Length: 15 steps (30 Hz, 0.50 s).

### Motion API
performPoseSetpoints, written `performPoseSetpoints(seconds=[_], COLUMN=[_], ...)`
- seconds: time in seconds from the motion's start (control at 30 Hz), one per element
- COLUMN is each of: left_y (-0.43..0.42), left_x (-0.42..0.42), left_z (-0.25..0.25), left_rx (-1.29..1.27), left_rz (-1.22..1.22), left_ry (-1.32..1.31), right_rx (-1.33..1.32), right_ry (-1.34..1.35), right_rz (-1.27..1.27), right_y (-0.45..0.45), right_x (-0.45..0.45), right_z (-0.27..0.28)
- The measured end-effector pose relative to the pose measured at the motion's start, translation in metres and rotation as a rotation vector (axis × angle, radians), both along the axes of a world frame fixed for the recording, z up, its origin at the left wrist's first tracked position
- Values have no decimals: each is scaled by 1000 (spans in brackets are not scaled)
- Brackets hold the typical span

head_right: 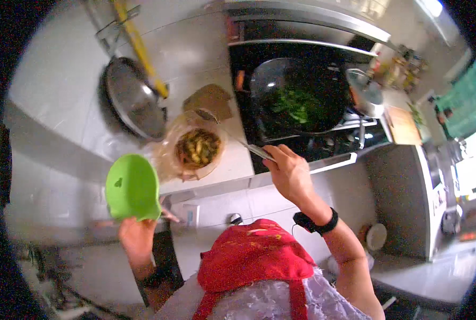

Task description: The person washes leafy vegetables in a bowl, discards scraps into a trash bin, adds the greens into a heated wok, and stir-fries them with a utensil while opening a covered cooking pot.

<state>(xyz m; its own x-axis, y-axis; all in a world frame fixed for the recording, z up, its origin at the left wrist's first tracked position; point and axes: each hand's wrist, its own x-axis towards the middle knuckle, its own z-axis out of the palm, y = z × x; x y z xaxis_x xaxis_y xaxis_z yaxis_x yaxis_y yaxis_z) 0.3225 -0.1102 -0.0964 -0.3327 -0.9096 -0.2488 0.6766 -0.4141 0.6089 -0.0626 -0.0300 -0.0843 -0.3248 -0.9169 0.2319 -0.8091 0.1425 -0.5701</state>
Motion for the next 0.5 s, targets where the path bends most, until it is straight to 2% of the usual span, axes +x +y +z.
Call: performPoseSetpoints(seconds=[0.07, 0.13, 0.2, 0.27, 0.33, 0.4, 0.5], left_y=[-10, -19, -27, -31, -32, -30, -25], left_x=[-5, -7, -12, -7, -10, -12, -16], left_z=[0, -1, 0, -11, -8, -9, -10], left_rx=[25, 20, 32, 50, 6, -22, -44], left_rz=[0, -18, -29, -25, -65, -70, -43], left_ry=[-17, -24, -26, -14, -22, -33, -44], right_rx=[-156, -177, 121, 260, 279, 190, 516], right_ry=[222, 170, -22, 96, 98, 143, 165], right_rz=[-61, -177, -399, -475, -409, -242, -183], right_y=[25, 49, 66, 72, 75, 71, 39], right_x=[-29, -56, -77, -106, -137, -187, -237], right_z=[16, 38, 72, 92, 98, 84, 95])
